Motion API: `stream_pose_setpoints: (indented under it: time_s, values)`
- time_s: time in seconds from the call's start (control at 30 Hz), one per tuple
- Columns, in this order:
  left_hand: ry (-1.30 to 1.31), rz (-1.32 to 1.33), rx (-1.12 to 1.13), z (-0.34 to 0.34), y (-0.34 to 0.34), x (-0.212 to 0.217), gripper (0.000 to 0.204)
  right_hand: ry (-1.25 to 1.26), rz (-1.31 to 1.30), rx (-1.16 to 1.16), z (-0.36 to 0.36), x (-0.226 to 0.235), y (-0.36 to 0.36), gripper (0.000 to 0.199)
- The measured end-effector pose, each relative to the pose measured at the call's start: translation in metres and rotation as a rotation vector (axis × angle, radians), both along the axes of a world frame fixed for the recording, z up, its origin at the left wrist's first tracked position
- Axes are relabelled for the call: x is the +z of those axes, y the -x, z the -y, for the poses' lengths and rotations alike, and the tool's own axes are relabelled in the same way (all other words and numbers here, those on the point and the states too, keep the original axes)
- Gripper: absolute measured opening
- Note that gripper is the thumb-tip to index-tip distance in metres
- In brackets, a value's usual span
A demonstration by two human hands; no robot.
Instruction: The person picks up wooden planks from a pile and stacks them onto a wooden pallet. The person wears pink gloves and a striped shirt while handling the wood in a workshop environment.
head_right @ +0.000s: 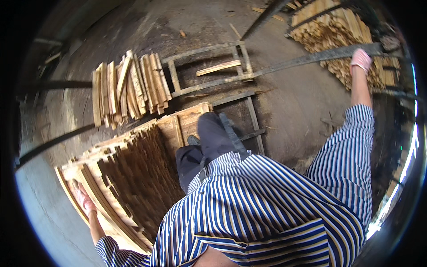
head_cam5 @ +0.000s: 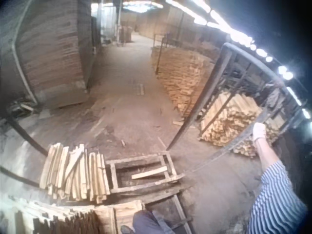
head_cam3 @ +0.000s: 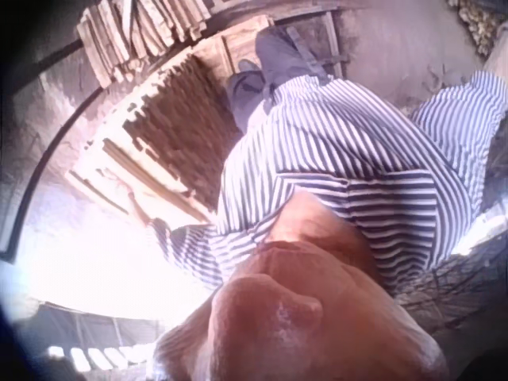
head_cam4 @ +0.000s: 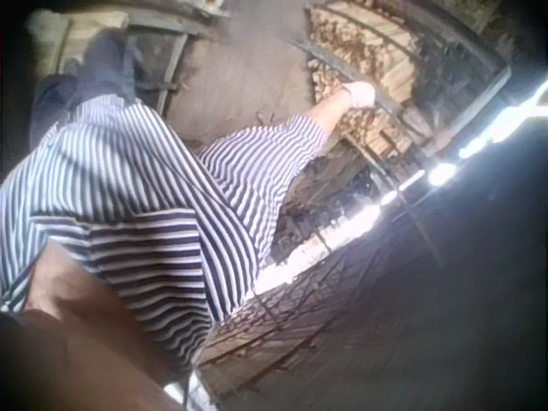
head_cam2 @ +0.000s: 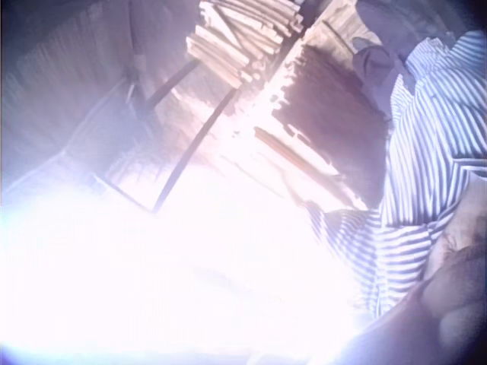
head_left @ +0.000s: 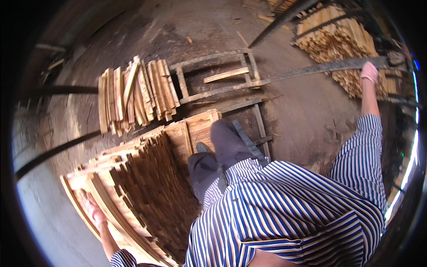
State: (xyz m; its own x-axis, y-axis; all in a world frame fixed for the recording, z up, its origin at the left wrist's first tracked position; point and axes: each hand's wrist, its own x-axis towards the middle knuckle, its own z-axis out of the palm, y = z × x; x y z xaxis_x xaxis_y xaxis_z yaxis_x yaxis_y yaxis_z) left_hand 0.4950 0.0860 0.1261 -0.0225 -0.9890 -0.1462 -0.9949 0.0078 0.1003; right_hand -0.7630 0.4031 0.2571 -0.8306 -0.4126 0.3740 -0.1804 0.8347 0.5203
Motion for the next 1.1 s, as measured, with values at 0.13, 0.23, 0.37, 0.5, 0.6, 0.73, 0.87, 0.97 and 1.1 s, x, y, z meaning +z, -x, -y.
stream_pose_setpoints:
  time_s: [0.13,0.23,0.37,0.5,0.6,0.73,0.87,0.97,1.1]
  values:
    - [0.014,0.275,-0.321,0.026,-0.04,0.072,0.054,-0.139,0.14,-0.091,0.011,-0.047,-0.006,0.017]
    - [0.214,0.275,-0.34,-0.015,-0.023,0.092,0.049,-0.107,0.075,-0.028,0.015,-0.075,0.01,0.021]
    - [0.636,0.027,-0.196,-0.143,0.213,0.039,0.046,-0.306,-0.348,0.176,-0.009,-0.087,0.029,0.029]
    - [0.827,-0.151,-0.205,-0.21,0.399,-0.027,0.044,-1.023,-2.034,-0.444,-0.019,-0.15,0.015,0.039]
    - [0.769,-0.268,-0.14,-0.224,0.434,-0.117,0.042,-0.676,-2.472,-0.434,-0.013,-0.149,0.013,0.046]
    - [0.38,-0.404,0.19,-0.268,0.396,-0.26,0.04,-0.315,-2.609,-0.317,0.027,-0.168,0.0,0.056]
    - [-0.035,-0.29,0.286,-0.354,0.379,-0.338,0.049,-0.151,-2.682,-0.199,0.042,-0.158,-0.023,0.064]
    - [-0.233,-0.418,0.448,-0.476,0.367,-0.383,0.059,-0.631,-1.938,-0.162,0.013,-0.176,0.022,0.037]
    - [-0.638,-0.454,0.675,-0.568,0.421,-0.43,0.069,-0.529,-0.734,0.081,-0.009,-0.171,0.103,0.027]
